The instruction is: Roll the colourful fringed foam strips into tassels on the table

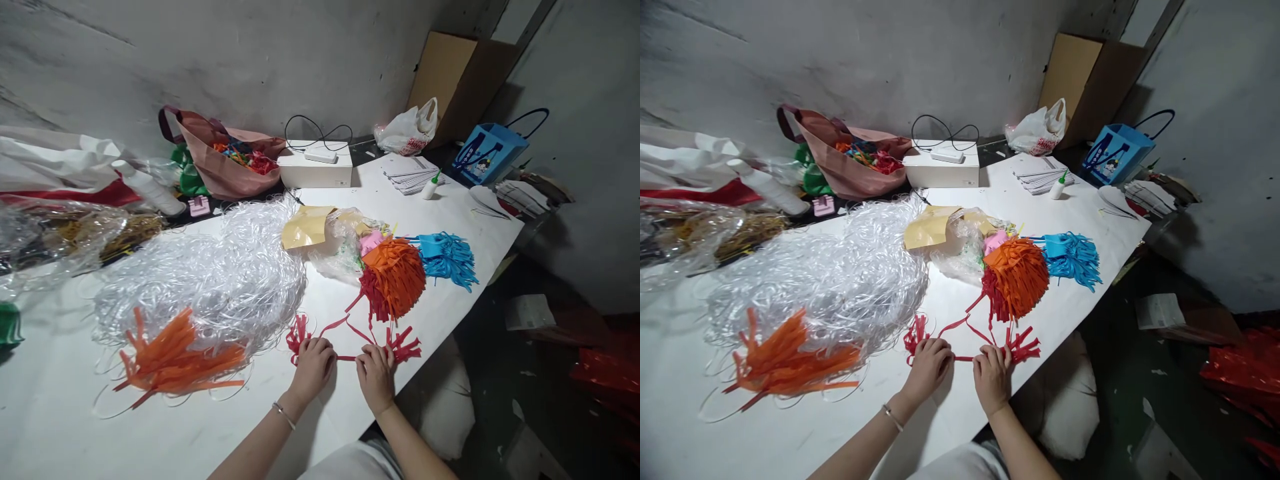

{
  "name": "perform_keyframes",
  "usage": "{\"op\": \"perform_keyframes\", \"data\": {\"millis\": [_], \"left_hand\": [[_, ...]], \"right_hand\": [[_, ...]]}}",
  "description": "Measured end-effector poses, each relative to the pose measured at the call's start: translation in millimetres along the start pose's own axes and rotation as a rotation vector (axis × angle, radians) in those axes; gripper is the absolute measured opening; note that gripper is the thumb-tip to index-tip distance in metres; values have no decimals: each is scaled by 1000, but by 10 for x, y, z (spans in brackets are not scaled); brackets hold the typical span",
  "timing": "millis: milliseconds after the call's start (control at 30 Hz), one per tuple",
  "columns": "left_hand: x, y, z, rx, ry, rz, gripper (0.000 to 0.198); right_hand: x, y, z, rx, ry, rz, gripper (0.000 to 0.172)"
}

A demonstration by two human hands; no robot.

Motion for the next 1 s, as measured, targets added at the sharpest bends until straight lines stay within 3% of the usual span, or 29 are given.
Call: {"op": "perform_keyframes", "data": {"millis": [200,300,500,633,733,867,1000], "left_hand": [[13,37,113,40,-197,89,19],[79,35,125,20,-121,107,21],[205,107,20,-68,132,61,20],[177,134,94,-104,156,-66,20],[146,22,152,-97,100,-144,16],[154,-234,47,-84,-9,-316,20],[287,-403,-172,-150,-75,-538,37]], "right_hand": [[-12,-14,31,51,101,-19,26],[-32,8,56,13,77,-14,22],[-159,145,22,-149,-175,-80,20],[-224,237,57,-226,-242,-208,6],[-304,241,138,-224,-307,-281,6],[-441,46,201,-235,-428,-270,13],[-779,-501,169,-180,-646,-193,13]]}}
Point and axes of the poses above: each hand's wrist, its own z-axis towards the middle knuckle, its own y-axis out of the palm, x = y × z, the point moved 8 cm from there along z, towards the middle knuckle, and after that the axes turned 9 degrees about -x, right-handed, at the moved point
